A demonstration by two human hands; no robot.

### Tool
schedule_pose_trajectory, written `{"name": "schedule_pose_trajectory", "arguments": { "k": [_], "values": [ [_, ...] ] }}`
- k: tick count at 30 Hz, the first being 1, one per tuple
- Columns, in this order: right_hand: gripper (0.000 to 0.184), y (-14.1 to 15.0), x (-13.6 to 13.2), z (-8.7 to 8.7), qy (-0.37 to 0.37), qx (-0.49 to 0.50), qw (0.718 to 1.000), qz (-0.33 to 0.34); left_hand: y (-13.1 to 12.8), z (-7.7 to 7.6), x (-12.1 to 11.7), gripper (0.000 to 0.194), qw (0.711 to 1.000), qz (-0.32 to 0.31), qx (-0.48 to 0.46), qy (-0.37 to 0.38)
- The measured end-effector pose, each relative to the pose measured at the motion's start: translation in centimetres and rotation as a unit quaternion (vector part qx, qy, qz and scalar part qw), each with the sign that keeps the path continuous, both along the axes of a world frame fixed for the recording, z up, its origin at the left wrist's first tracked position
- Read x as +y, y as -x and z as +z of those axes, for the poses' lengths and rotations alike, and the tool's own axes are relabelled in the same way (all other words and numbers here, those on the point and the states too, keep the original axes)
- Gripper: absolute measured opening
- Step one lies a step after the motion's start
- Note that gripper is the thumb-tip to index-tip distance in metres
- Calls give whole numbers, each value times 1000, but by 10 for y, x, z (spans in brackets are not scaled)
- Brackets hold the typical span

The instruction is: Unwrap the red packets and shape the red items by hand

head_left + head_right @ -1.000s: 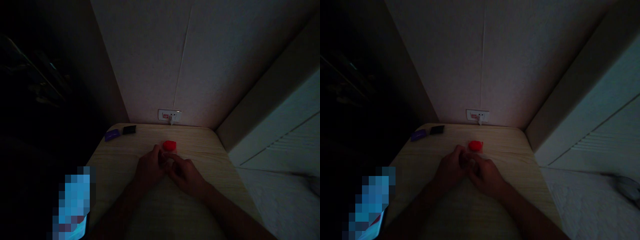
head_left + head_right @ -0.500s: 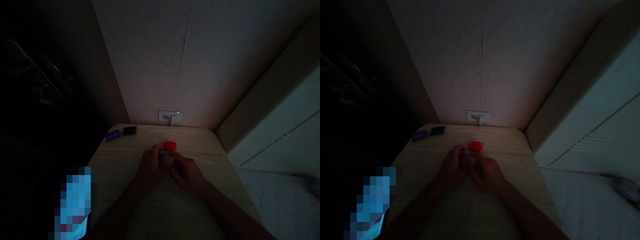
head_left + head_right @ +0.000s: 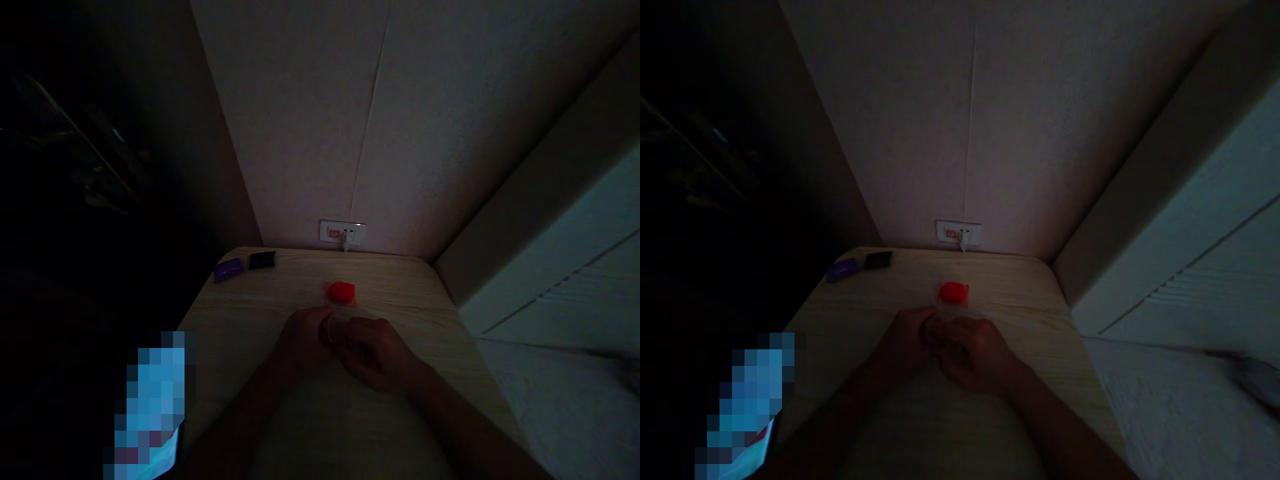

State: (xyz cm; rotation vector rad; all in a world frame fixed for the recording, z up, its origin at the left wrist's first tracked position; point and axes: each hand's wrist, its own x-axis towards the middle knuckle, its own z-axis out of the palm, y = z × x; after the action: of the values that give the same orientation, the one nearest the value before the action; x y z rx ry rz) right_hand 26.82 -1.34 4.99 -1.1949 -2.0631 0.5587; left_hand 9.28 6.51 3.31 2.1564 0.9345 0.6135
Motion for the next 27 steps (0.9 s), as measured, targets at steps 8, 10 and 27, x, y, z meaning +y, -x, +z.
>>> {"name": "schedule_pose_trajectory", "arguments": {
  "k": [8,10,27],
  "values": [
    [26,4,-4,5,82,15,996,27,4,1,0,24,999,-43,24,-8],
    [28,4,-6,7,104,34,993,45,4,-1,0,25,998,-68,13,-8],
    [45,-5,11,-17,177,330,921,-104,-6,-1,2,33,928,11,-271,253]
  ]
}}
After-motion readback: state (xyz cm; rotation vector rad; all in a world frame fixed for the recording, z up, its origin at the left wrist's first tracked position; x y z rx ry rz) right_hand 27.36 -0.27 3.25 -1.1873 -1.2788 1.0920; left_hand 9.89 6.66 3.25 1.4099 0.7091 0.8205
